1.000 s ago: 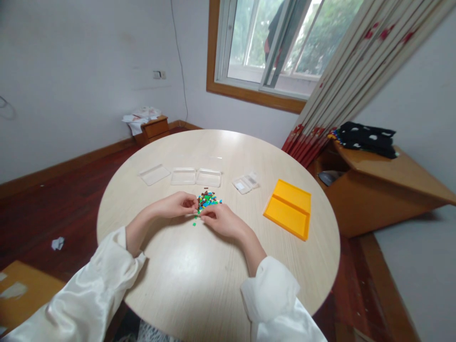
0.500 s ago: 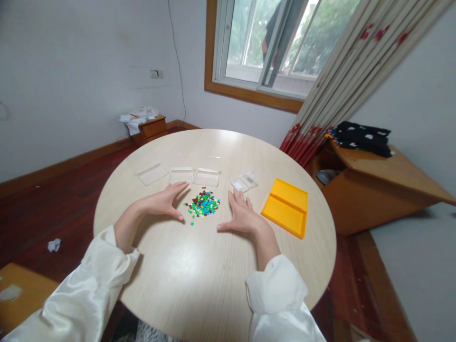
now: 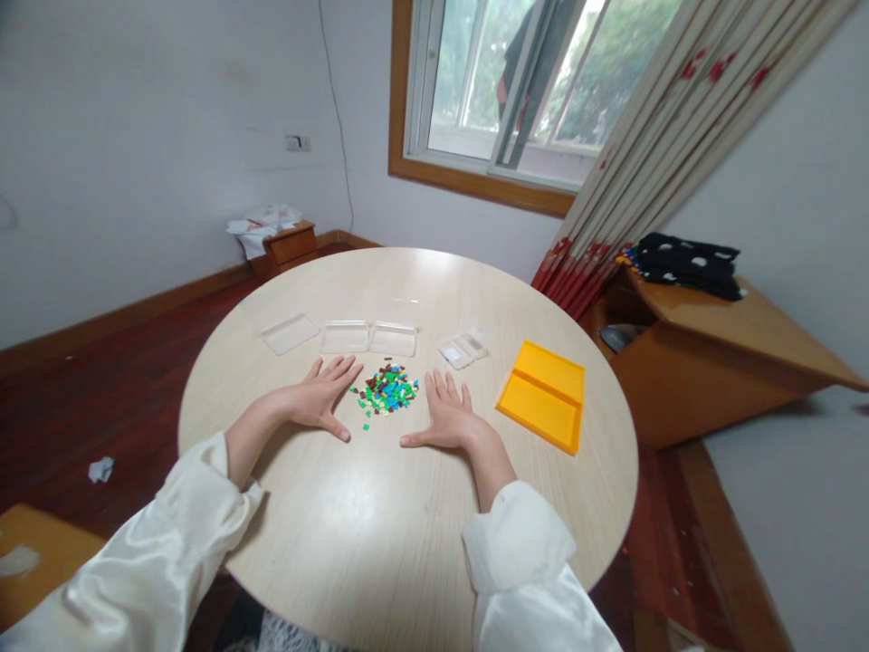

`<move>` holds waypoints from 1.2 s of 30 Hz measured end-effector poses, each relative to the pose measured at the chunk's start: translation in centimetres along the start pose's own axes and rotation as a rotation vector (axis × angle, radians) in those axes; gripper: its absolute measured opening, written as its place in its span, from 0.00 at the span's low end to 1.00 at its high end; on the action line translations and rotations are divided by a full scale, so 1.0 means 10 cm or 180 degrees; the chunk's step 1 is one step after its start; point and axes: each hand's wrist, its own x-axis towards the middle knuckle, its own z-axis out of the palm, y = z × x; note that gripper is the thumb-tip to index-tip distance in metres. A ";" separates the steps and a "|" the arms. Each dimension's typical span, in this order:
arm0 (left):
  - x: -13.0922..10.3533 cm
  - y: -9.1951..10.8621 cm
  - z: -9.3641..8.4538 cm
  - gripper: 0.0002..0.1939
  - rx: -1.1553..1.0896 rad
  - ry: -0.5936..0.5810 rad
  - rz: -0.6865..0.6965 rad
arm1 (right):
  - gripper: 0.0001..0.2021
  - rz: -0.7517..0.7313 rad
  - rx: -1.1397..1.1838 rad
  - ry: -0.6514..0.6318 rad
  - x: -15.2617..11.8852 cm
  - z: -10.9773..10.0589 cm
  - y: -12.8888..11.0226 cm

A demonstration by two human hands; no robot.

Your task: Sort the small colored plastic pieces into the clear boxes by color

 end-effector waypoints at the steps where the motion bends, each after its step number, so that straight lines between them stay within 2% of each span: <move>1: 0.01 -0.01 0.02 0.66 0.0030 0.0029 0.0010 | 0.64 0.0007 -0.0028 0.0011 0.00 0.00 0.00; 7: -0.02 0.00 0.03 0.67 0.0168 0.0088 0.0003 | 0.60 0.0089 -0.0144 0.0269 0.00 0.07 -0.04; 21: -0.05 0.07 0.09 0.62 0.0323 0.0425 -0.0046 | 0.51 0.0005 -0.0270 0.0961 -0.01 0.22 -0.06; 27: -0.05 0.04 0.12 0.60 0.0139 0.0567 0.0037 | 0.51 -0.0104 -0.0187 0.1037 0.01 0.25 0.00; 29: 0.00 0.01 0.13 0.55 -0.0215 0.0901 0.0189 | 0.49 -0.0320 -0.0007 0.1268 0.05 0.25 0.01; 32: 0.11 -0.03 0.13 0.32 -0.1144 0.1912 0.0317 | 0.42 -0.0714 0.0438 0.1953 0.12 0.23 -0.03; 34: 0.16 -0.05 0.10 0.17 -0.1481 0.2571 0.0045 | 0.38 -0.0901 0.0645 0.2235 0.16 0.21 -0.10; 36: 0.18 -0.08 0.05 0.11 -0.1384 0.2978 -0.0357 | 0.37 -0.1047 0.0644 0.2201 0.15 0.19 -0.20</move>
